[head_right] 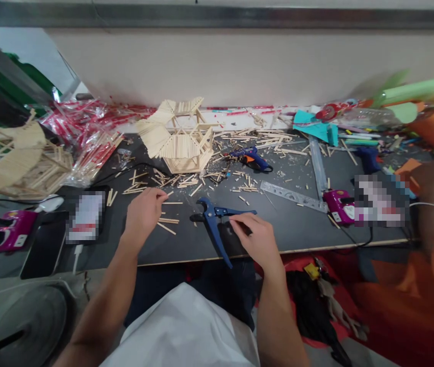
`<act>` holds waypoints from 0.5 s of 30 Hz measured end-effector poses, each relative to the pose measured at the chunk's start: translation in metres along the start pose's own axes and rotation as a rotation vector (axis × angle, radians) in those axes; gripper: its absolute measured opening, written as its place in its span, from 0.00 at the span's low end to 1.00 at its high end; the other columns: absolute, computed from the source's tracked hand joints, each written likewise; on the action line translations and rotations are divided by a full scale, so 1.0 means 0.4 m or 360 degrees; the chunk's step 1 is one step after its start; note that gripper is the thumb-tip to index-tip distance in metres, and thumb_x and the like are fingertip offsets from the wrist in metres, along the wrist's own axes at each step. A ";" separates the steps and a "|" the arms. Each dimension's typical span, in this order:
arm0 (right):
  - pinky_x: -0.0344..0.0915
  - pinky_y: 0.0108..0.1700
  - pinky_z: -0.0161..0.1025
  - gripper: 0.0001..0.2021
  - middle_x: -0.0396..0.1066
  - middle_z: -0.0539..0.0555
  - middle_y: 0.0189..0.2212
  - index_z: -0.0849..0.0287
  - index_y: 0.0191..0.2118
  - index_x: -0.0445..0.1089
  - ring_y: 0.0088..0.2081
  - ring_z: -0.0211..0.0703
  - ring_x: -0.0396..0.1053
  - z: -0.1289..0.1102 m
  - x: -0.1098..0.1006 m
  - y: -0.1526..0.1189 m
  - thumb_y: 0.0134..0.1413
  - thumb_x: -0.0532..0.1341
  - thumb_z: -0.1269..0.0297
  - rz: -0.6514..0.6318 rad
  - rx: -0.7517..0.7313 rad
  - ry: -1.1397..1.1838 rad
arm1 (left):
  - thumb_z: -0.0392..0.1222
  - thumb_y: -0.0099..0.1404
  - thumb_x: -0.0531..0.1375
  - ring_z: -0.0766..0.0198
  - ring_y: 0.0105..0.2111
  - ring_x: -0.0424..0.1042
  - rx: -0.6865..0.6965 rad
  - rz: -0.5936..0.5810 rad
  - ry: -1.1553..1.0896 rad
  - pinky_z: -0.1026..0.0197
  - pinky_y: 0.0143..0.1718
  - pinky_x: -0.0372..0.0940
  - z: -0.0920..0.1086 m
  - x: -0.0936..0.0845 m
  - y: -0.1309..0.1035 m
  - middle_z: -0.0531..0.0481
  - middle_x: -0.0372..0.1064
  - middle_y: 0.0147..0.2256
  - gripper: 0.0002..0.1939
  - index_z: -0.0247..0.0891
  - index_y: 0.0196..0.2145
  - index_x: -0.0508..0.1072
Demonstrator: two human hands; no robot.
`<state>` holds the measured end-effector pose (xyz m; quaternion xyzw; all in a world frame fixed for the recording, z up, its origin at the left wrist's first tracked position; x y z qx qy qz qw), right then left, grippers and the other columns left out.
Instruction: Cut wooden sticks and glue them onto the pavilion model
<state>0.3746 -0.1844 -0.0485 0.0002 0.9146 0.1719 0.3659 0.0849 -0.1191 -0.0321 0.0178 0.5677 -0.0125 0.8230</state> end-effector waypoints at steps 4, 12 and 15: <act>0.72 0.39 0.41 0.07 0.79 0.53 0.34 0.54 0.41 0.78 0.33 0.43 0.76 -0.063 0.029 0.081 0.62 0.63 0.60 -0.0026 0.0170 0.0399 | 0.43 0.68 0.60 0.62 0.30 0.73 -0.0112 -0.0101 -0.0974 0.62 0.33 0.64 0.055 0.017 -0.012 0.49 0.75 0.30 0.08 0.37 0.36 0.75; 0.65 0.27 0.34 0.15 0.70 0.47 0.21 0.58 0.39 0.76 0.24 0.35 0.67 -0.104 0.104 0.202 0.55 0.68 0.51 -0.0280 0.0494 0.1290 | 0.53 0.64 0.62 0.72 0.19 0.61 -0.0017 -0.0604 -0.1972 0.68 0.22 0.57 0.166 0.069 -0.004 0.57 0.64 0.19 0.17 0.35 0.31 0.70; 0.63 0.27 0.33 0.15 0.69 0.47 0.21 0.58 0.37 0.75 0.23 0.34 0.64 -0.100 0.104 0.212 0.52 0.70 0.51 -0.0289 0.0567 0.1322 | 0.56 0.64 0.63 0.73 0.19 0.62 0.0009 -0.0685 -0.2032 0.69 0.21 0.58 0.168 0.074 0.003 0.57 0.63 0.20 0.19 0.34 0.33 0.69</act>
Point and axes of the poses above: each hand's wrist, its own y-axis towards the middle knuckle, its own x-axis out of the palm, z = x × y, the point moved 3 cm from there along y, towards the middle knuckle
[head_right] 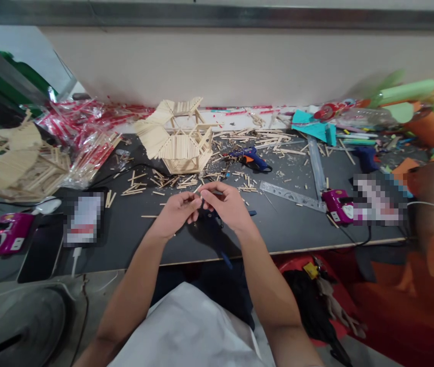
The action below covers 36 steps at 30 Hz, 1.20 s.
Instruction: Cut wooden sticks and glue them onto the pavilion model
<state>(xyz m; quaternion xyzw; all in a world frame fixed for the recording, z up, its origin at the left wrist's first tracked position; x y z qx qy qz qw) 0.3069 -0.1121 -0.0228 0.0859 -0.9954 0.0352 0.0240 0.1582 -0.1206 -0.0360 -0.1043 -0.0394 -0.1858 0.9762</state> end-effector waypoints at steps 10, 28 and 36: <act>0.59 0.24 0.34 0.17 0.67 0.46 0.21 0.58 0.35 0.75 0.21 0.33 0.61 -0.004 -0.007 0.034 0.49 0.71 0.48 -0.0094 0.0050 0.0071 | 0.60 0.63 0.65 0.74 0.19 0.65 -0.0028 -0.0290 -0.0330 0.71 0.16 0.55 0.007 0.014 0.021 0.55 0.67 0.28 0.24 0.36 0.39 0.67; 0.65 0.27 0.35 0.10 0.73 0.52 0.29 0.59 0.34 0.76 0.25 0.34 0.67 -0.169 -0.083 0.251 0.55 0.71 0.58 -0.0038 -0.0320 -0.0589 | 0.40 0.74 0.57 0.78 0.17 0.62 -0.0103 -0.0026 -0.1022 0.74 0.15 0.52 0.090 0.040 0.128 0.57 0.63 0.23 0.11 0.33 0.34 0.72; 0.63 0.21 0.35 0.12 0.71 0.50 0.22 0.58 0.32 0.76 0.22 0.35 0.67 -0.154 -0.078 0.288 0.51 0.73 0.54 -0.0303 -0.0184 -0.0521 | 0.40 0.76 0.54 0.79 0.16 0.61 -0.0129 0.0212 -0.0993 0.75 0.15 0.52 0.096 0.038 0.161 0.59 0.64 0.20 0.13 0.33 0.33 0.69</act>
Point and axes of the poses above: each hand's wrist, its own y-axis towards the middle knuckle, its own x-axis out of the palm, z = x × y, the point moved 3 cm from there along y, towards the middle knuckle
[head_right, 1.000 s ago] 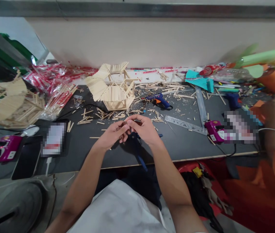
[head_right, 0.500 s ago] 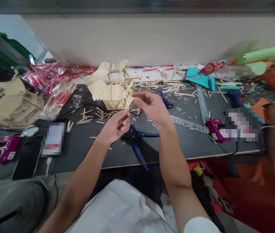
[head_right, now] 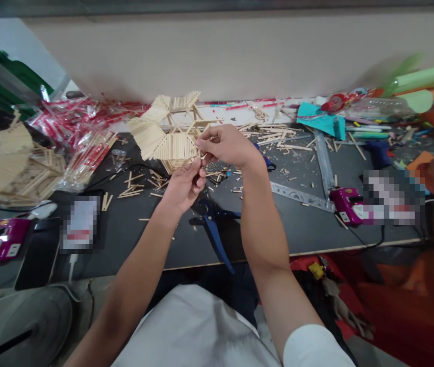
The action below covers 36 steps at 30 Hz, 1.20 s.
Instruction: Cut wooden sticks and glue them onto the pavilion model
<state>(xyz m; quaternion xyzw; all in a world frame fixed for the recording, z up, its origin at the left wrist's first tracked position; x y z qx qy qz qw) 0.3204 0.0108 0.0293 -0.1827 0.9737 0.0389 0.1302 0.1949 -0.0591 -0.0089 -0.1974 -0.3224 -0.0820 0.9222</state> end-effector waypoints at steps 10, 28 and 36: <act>0.66 0.24 0.37 0.04 0.71 0.51 0.20 0.59 0.33 0.77 0.25 0.40 0.70 -0.007 -0.004 -0.002 0.51 0.71 0.69 -0.0007 0.0066 -0.0006 | 0.38 0.77 0.52 0.79 0.16 0.60 0.0054 0.0013 -0.0152 0.75 0.15 0.51 -0.008 0.007 0.003 0.58 0.63 0.21 0.14 0.34 0.32 0.68; 0.65 0.23 0.36 0.07 0.71 0.50 0.20 0.57 0.30 0.75 0.23 0.37 0.67 -0.007 0.002 0.002 0.49 0.73 0.69 0.0011 0.0034 0.0003 | 0.37 0.72 0.50 0.75 0.17 0.51 -0.0061 -0.0237 -0.0289 0.72 0.14 0.48 0.004 0.000 0.017 0.55 0.53 0.23 0.12 0.35 0.32 0.69; 0.66 0.24 0.37 0.08 0.70 0.50 0.21 0.57 0.30 0.75 0.25 0.39 0.68 0.001 0.002 0.003 0.48 0.74 0.69 0.0029 0.0019 0.0020 | 0.36 0.73 0.49 0.75 0.17 0.48 -0.0013 -0.0253 -0.0210 0.75 0.13 0.46 0.012 0.007 0.012 0.55 0.48 0.23 0.14 0.36 0.28 0.65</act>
Point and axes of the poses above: each hand's wrist, its own y-axis towards the middle knuckle, its own x-axis out of the palm, z = x × y, the point moved 3 cm from there along y, towards the middle knuckle
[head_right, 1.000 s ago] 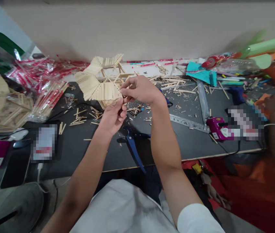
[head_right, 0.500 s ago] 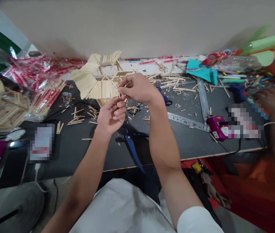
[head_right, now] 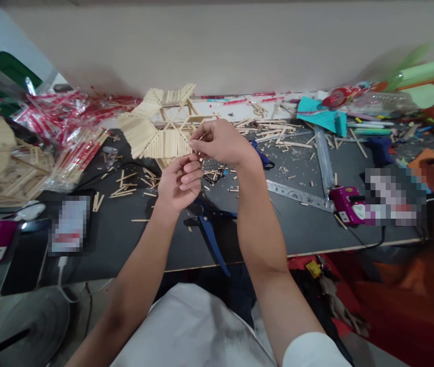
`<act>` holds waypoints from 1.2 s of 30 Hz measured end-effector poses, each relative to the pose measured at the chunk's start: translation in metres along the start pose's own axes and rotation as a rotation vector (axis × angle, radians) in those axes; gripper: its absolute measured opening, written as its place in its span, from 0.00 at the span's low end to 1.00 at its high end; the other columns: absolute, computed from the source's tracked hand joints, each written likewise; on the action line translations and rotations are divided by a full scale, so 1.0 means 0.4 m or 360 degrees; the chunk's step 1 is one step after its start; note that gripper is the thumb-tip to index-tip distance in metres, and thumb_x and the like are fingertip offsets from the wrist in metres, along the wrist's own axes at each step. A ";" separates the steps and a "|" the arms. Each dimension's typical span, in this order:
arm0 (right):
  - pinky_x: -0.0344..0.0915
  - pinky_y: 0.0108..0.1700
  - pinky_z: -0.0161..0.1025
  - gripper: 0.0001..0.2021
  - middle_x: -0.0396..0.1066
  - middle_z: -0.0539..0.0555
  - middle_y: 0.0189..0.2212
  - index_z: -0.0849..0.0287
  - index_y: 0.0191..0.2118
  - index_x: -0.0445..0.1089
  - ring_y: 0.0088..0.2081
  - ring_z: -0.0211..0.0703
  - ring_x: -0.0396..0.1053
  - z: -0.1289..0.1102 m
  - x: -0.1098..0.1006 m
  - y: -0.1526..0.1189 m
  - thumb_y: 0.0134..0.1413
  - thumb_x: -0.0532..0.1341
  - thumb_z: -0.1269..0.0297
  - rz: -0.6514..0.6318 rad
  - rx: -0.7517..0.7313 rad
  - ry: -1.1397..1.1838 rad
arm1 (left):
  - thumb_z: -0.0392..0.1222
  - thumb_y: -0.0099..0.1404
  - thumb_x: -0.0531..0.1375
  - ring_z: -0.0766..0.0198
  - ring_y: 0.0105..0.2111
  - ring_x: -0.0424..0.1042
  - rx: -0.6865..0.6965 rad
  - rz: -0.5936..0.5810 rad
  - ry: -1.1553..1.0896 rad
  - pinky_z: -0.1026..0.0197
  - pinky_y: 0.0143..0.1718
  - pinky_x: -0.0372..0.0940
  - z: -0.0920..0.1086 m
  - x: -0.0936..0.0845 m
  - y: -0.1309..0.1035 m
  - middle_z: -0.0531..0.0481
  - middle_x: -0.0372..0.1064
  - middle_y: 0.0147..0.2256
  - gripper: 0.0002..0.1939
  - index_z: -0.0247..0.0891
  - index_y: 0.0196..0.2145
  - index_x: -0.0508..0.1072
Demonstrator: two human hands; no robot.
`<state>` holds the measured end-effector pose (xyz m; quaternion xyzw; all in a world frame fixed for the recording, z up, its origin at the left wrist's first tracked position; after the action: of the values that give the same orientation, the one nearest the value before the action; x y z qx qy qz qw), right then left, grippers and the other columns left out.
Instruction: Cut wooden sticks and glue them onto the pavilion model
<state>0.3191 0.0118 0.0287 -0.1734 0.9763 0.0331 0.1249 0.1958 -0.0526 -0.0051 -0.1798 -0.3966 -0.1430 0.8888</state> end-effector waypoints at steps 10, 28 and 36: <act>0.64 0.24 0.36 0.07 0.71 0.50 0.22 0.57 0.31 0.74 0.25 0.37 0.67 -0.002 0.000 0.001 0.50 0.73 0.66 -0.0035 -0.0039 -0.0075 | 0.35 0.73 0.47 0.73 0.17 0.41 -0.0024 -0.0029 -0.0133 0.72 0.12 0.41 -0.006 0.004 0.002 0.57 0.43 0.23 0.15 0.38 0.27 0.61; 0.64 0.27 0.36 0.03 0.73 0.51 0.24 0.59 0.31 0.75 0.25 0.37 0.68 -0.062 -0.023 -0.074 0.53 0.69 0.69 -0.0001 -0.0092 -0.0313 | 0.37 0.74 0.48 0.75 0.13 0.55 -0.0164 -0.0098 -0.0147 0.73 0.10 0.49 -0.027 0.002 -0.033 0.59 0.51 0.19 0.16 0.37 0.26 0.61; 0.65 0.29 0.35 0.07 0.73 0.48 0.26 0.59 0.37 0.74 0.25 0.35 0.67 0.025 0.096 -0.189 0.56 0.67 0.62 -0.0056 -0.0151 0.0123 | 0.48 0.71 0.55 0.70 0.16 0.67 -0.0012 -0.0322 0.0930 0.70 0.14 0.62 -0.013 -0.078 -0.121 0.60 0.60 0.20 0.14 0.39 0.30 0.61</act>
<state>0.3128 -0.0706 0.0077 -0.1974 0.9746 0.0706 0.0792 0.1599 -0.0945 -0.0219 -0.0940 -0.1397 -0.2780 0.9457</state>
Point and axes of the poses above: each hand's wrist, its own y-axis towards the middle knuckle, its own x-axis out of the palm, z = x × y, the point moved 3 cm from there along y, towards the middle knuckle
